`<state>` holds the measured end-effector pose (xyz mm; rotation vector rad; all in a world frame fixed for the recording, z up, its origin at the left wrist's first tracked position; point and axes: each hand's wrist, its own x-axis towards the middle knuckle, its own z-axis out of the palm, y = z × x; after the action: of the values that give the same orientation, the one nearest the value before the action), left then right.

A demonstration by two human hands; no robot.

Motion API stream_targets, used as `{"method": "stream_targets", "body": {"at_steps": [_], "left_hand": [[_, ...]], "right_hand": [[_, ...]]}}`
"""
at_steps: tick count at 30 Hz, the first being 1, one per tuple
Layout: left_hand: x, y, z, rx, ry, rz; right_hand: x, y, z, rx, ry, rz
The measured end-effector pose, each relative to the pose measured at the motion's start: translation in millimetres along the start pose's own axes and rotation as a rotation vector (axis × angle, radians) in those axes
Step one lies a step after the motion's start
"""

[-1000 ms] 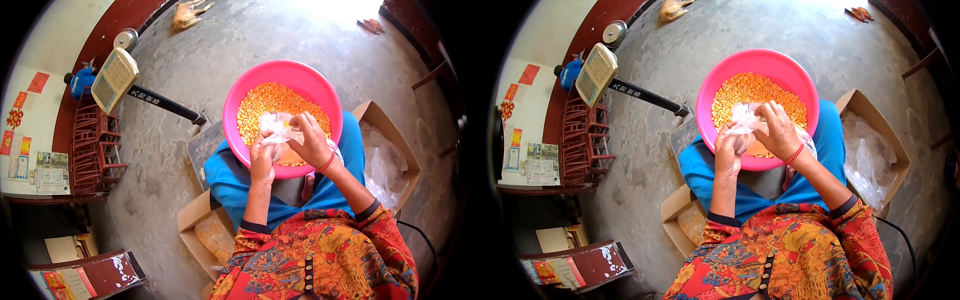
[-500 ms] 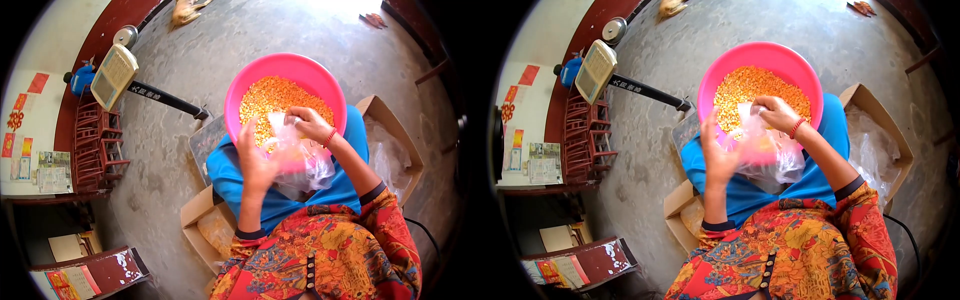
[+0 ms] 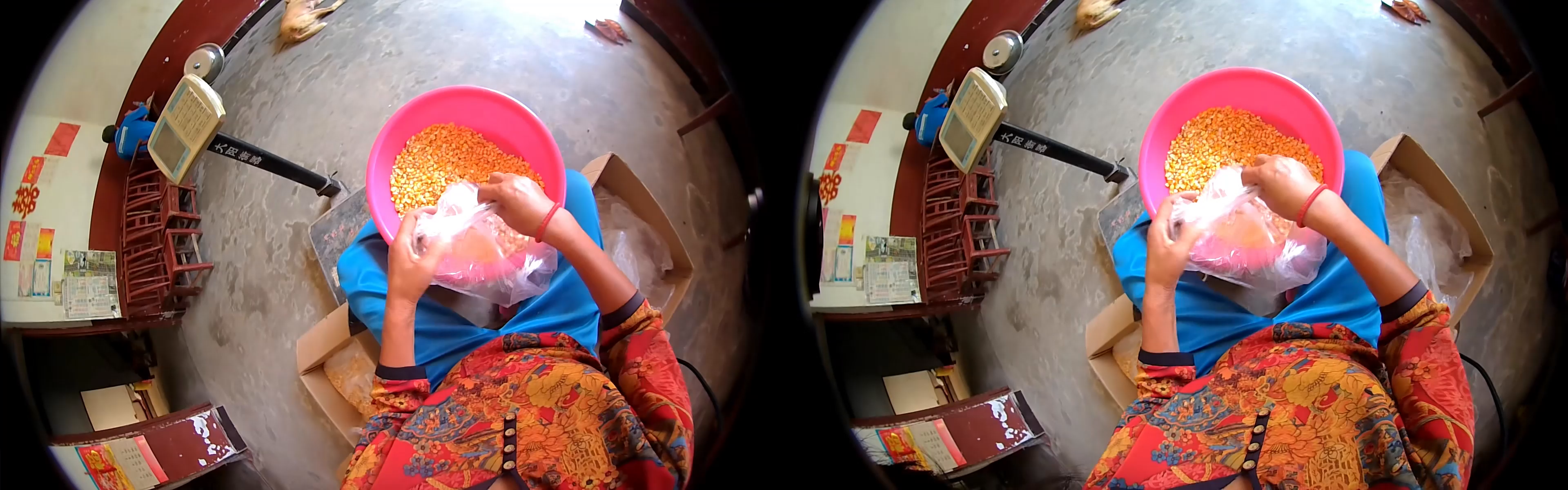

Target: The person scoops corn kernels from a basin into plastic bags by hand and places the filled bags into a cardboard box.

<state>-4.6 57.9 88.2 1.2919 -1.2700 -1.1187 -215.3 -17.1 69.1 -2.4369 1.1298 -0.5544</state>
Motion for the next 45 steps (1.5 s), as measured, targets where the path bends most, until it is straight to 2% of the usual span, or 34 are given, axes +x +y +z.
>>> {"method": "stream_targets", "body": {"at_steps": [1,2,3,4,5,6,7,9,11,13,15,17,18,19,21,22,23,24,25,27,28,29,30,31,33,35,37,39,41,43,45], "left_hand": [[-3,10,8,0.329,0.05,0.125],[-7,19,8,0.652,0.01,0.152],[-9,12,6,0.652,0.01,0.15],[-11,-4,3,0.468,0.001,0.034],[-9,-20,-1,0.281,-0.011,-0.078],[-7,-33,-7,0.076,0.055,-0.027],[-5,-34,-14,0.076,0.054,-0.027],[-3,-32,-28,-0.23,0.064,-0.181],[-5,-30,-14,-0.33,0.147,-0.099],[-7,-26,-11,-0.628,0.254,-0.221],[-11,-46,-27,-0.666,0.262,-0.229],[-15,-63,-35,-0.808,0.142,-0.245],[-14,-45,-25,-0.681,0.205,-0.344],[-14,-36,-18,-0.681,0.204,-0.345],[-14,-28,-6,-0.233,0.085,-0.105],[-10,-47,-2,-0.102,0.198,-0.076],[-5,-55,-1,-0.101,0.2,-0.078],[0,-61,0,-0.063,0.247,-0.117],[6,-68,3,-0.026,0.292,-0.152],[16,-76,10,-0.087,0.318,-0.131],[20,-75,13,-0.047,0.327,-0.086],[22,-73,14,-0.007,0.339,-0.041],[23,-77,14,-0.027,0.307,-0.091],[21,-75,14,-0.024,0.31,-0.091],[22,-66,16,-0.035,0.301,0.042],[16,-56,9,-0.053,0.285,-0.001],[12,-41,-2,-0.136,0.19,-0.115],[8,-32,-13,-0.246,0.237,-0.098],[7,-26,-28,-0.184,0.107,-0.149],[4,-21,-29,-0.231,0.045,-0.196],[-1,-21,-31,-0.186,-0.096,-0.214]], "right_hand": [[2,1,0,0.002,-0.001,0.0],[5,0,1,0.415,-0.025,0.094],[6,-1,1,0.827,-0.048,0.19],[8,-4,-4,0.992,-0.165,0.26],[8,-6,-5,0.99,-0.161,0.262],[5,-9,-4,0.965,-0.175,0.199],[3,-11,-3,0.942,-0.193,0.135],[-4,-13,5,0.39,-0.225,0.036],[3,-12,8,-0.042,-0.464,0.211],[-3,9,19,-0.12,-0.238,0.198],[-4,31,24,-0.054,-0.055,0.205],[-2,32,13,-0.031,0.066,0.255],[1,35,8,-0.077,0.096,0.258],[3,35,-1,-0.094,0.081,0.265],[1,19,-18,-0.109,0.242,0.09],[3,0,-30,-0.003,0.295,-0.024],[7,-21,-42,0.103,0.348,-0.14],[6,-39,-47,0.296,0.237,-0.161],[3,-49,-47,0.37,-0.01,-0.13],[12,-67,-36,0.051,-0.546,0.031],[9,-61,-15,0.05,-0.542,0.035],[7,-49,21,-0.077,-0.409,0.022],[7,-40,50,-0.204,-0.275,0.007],[4,-40,67,-0.202,-0.275,0.003],[-1,-40,89,-0.237,-0.128,-0.118],[-5,-33,102,-0.248,-0.179,-0.119],[-1,-29,98,-0.208,-0.461,0.006],[8,-23,73,-0.169,-0.514,-0.004],[13,-26,40,-0.095,-0.567,0.136],[8,-20,38,0.0,-0.494,0.193],[3,-14,46,0.052,-0.179,-0.047]]}}
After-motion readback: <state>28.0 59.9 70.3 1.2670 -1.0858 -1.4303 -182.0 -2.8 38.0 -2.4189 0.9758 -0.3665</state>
